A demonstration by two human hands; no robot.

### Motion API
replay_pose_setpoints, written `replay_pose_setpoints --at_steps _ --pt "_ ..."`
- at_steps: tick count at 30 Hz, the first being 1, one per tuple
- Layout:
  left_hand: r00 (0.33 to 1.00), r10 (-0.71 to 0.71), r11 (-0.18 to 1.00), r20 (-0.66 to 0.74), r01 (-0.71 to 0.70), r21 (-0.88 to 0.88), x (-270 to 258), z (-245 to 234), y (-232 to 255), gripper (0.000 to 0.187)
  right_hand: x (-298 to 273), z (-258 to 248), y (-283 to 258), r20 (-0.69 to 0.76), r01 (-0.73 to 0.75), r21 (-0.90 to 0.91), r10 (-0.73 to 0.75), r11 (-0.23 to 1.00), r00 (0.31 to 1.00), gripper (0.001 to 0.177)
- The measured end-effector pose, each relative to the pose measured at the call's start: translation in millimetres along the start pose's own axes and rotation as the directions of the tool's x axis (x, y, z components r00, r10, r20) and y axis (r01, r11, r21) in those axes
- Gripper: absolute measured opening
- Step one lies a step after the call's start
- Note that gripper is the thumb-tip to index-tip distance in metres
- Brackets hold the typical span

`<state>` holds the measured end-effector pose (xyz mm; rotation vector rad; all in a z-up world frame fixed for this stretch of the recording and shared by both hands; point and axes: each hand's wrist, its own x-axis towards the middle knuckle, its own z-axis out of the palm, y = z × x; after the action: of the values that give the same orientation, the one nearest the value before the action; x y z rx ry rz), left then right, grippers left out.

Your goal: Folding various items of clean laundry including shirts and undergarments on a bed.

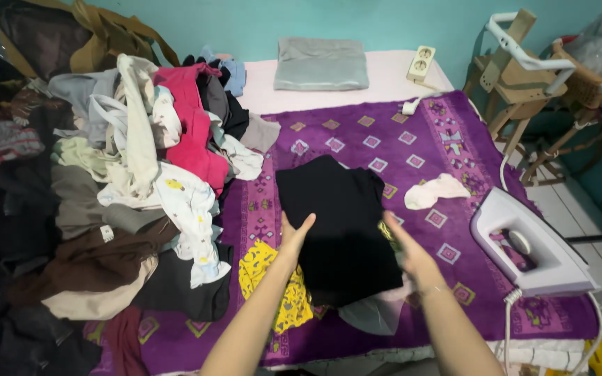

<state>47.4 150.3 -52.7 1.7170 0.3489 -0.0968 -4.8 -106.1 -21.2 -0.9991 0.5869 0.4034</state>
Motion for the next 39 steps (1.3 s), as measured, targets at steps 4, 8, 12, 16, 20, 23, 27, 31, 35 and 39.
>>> replay_pose_setpoints --at_steps 4,8,12,16,20,23,27,31,35,39 --pt "0.999 -0.026 0.995 0.043 0.030 -0.096 -19 -6 27 0.109 -3 41 -14 0.025 -0.098 -0.166 0.104 0.981 0.994 0.067" --pt "0.993 -0.087 0.972 0.082 0.103 -0.213 -33 -16 46 0.105 -1 51 -12 0.040 -0.007 -0.575 0.037 0.818 0.998 0.051" --pt "0.992 0.026 0.938 0.125 0.019 -0.347 -24 -23 68 0.090 10 49 2 0.203 0.123 -0.316 -0.059 0.941 0.977 0.032" --pt "0.962 0.188 0.918 0.198 -0.100 -0.384 -5 -29 119 0.082 -32 78 -25 0.156 0.154 -0.084 -0.140 0.984 0.978 0.024" --pt "0.871 0.474 0.841 0.133 -0.402 -0.363 46 -32 130 0.075 -8 78 -55 0.050 0.314 0.057 -0.317 0.948 0.947 0.023" --pt "0.776 0.618 0.784 0.126 -0.621 -0.022 93 -46 81 0.066 20 76 -69 -0.040 0.381 0.140 -0.380 0.914 0.924 0.030" --pt "0.885 0.394 0.475 0.246 -0.426 0.770 120 -67 -2 0.070 57 84 -78 -0.089 0.382 0.377 -0.378 0.844 0.922 0.037" --pt "0.862 0.442 0.277 0.250 -0.396 0.875 124 -63 15 0.069 123 89 -92 -0.157 0.445 0.434 -0.421 0.783 0.893 0.040" --pt "0.901 0.368 0.285 0.230 -0.345 0.894 122 -64 47 0.068 189 114 -133 -0.191 0.509 0.517 -0.487 0.688 0.852 0.038" --pt "0.889 0.394 0.285 0.231 -0.357 0.890 137 -60 43 0.065 245 181 -226 -0.042 0.570 0.650 -0.725 0.503 0.687 0.040"
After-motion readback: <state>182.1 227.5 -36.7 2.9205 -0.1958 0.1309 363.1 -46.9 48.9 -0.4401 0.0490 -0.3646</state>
